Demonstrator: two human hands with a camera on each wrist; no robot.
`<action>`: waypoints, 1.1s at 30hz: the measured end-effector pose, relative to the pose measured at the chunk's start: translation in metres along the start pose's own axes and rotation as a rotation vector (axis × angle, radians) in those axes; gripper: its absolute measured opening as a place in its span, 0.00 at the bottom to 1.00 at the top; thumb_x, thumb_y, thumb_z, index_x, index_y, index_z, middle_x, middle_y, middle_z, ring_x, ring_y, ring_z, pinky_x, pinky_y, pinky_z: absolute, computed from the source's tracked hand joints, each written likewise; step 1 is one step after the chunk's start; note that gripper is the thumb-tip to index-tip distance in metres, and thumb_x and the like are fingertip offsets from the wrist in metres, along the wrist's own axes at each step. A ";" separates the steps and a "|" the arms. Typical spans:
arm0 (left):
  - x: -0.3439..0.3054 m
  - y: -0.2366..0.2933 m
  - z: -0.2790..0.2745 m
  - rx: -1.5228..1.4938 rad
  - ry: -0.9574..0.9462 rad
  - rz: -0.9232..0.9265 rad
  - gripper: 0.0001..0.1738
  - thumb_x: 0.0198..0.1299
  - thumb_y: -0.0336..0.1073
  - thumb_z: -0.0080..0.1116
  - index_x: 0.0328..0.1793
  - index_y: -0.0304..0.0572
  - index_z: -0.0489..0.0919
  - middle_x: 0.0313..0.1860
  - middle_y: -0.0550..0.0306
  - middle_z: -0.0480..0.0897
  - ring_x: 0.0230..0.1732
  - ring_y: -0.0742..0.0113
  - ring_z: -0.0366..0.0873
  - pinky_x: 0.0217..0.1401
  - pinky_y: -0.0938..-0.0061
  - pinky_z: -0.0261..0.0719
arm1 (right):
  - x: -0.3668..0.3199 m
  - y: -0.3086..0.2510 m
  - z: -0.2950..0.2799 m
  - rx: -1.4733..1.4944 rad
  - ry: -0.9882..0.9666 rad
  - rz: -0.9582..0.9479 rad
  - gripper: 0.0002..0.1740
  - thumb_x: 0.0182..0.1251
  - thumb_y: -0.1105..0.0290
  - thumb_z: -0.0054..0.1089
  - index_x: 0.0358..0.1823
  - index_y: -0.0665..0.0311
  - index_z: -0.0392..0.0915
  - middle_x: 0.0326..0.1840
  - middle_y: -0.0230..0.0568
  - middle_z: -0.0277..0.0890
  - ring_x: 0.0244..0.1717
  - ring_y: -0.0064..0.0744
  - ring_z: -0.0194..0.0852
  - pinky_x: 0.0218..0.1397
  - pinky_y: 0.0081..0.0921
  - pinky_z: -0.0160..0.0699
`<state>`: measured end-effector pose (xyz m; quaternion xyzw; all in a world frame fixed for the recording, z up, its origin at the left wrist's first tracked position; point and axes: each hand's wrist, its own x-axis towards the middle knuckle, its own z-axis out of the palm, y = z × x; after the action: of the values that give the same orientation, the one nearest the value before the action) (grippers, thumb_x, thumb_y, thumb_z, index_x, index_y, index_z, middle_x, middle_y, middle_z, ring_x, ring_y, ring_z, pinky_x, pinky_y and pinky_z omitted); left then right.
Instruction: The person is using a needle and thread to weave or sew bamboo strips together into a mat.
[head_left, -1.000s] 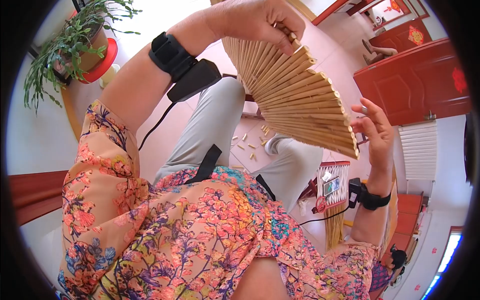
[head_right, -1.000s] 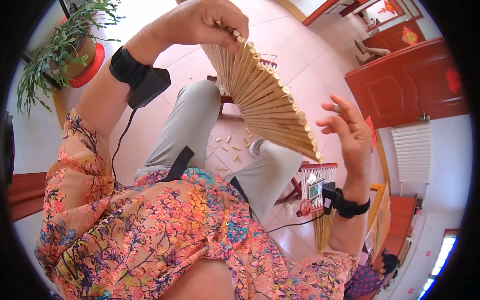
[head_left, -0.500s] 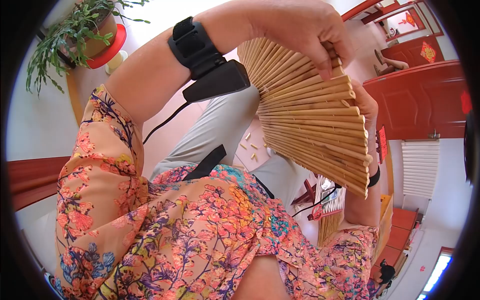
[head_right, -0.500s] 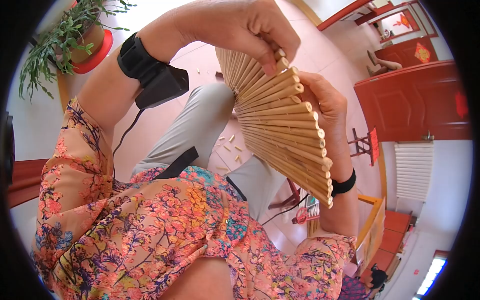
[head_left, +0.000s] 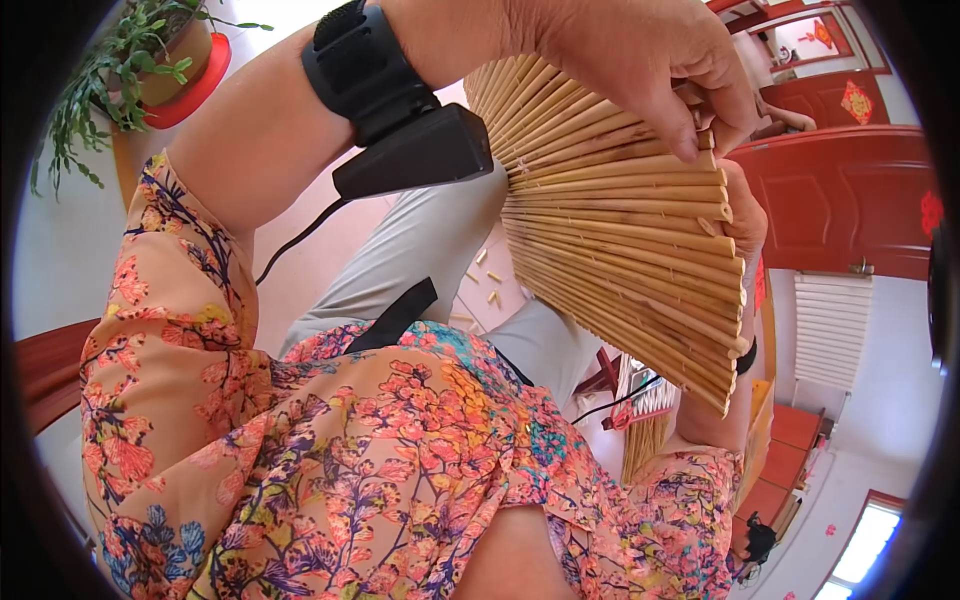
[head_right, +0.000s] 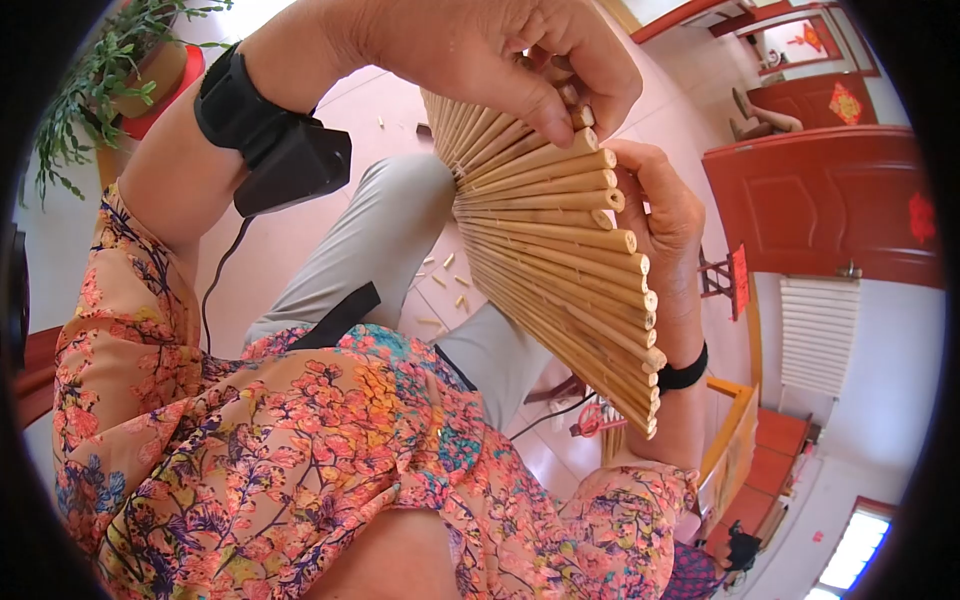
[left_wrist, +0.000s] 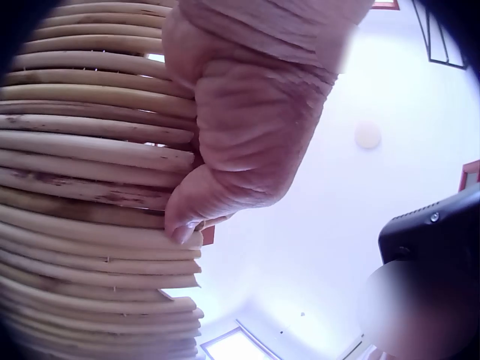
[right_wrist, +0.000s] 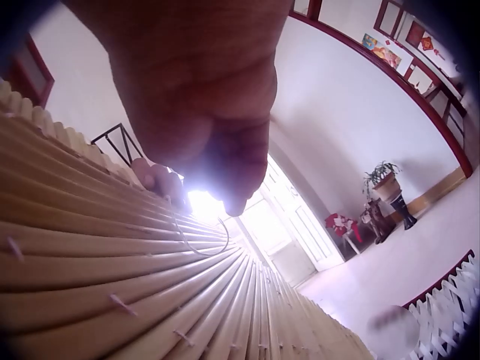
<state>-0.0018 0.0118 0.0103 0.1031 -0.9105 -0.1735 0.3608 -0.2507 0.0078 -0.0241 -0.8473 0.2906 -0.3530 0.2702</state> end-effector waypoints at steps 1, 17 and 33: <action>-0.001 0.003 0.005 -0.002 0.001 -0.003 0.03 0.46 0.26 0.54 0.28 0.40 0.78 0.21 0.57 0.76 0.24 0.68 0.73 0.30 0.73 0.69 | -0.002 0.001 0.000 0.035 -0.006 0.034 0.07 0.66 0.81 0.52 0.43 0.67 0.77 0.33 0.33 0.76 0.34 0.18 0.73 0.39 0.15 0.71; 0.000 0.010 0.016 0.188 0.128 0.034 0.07 0.40 0.24 0.53 0.16 0.37 0.68 0.11 0.54 0.67 0.14 0.62 0.62 0.20 0.69 0.59 | 0.007 -0.010 -0.016 -0.188 -0.199 -0.110 0.10 0.62 0.84 0.55 0.44 0.66 0.77 0.33 0.36 0.76 0.31 0.22 0.73 0.37 0.16 0.71; 0.004 -0.004 0.041 -0.051 0.271 0.305 0.28 0.46 0.16 0.51 0.48 0.59 0.85 0.33 0.64 0.86 0.28 0.68 0.81 0.28 0.76 0.75 | 0.018 -0.002 -0.010 0.020 -0.322 -0.311 0.15 0.57 0.91 0.52 0.44 0.71 0.77 0.40 0.40 0.77 0.39 0.29 0.77 0.43 0.20 0.75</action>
<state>-0.0329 0.0163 -0.0165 -0.0229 -0.8540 -0.1242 0.5047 -0.2473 -0.0061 -0.0085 -0.9247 0.1059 -0.2533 0.2637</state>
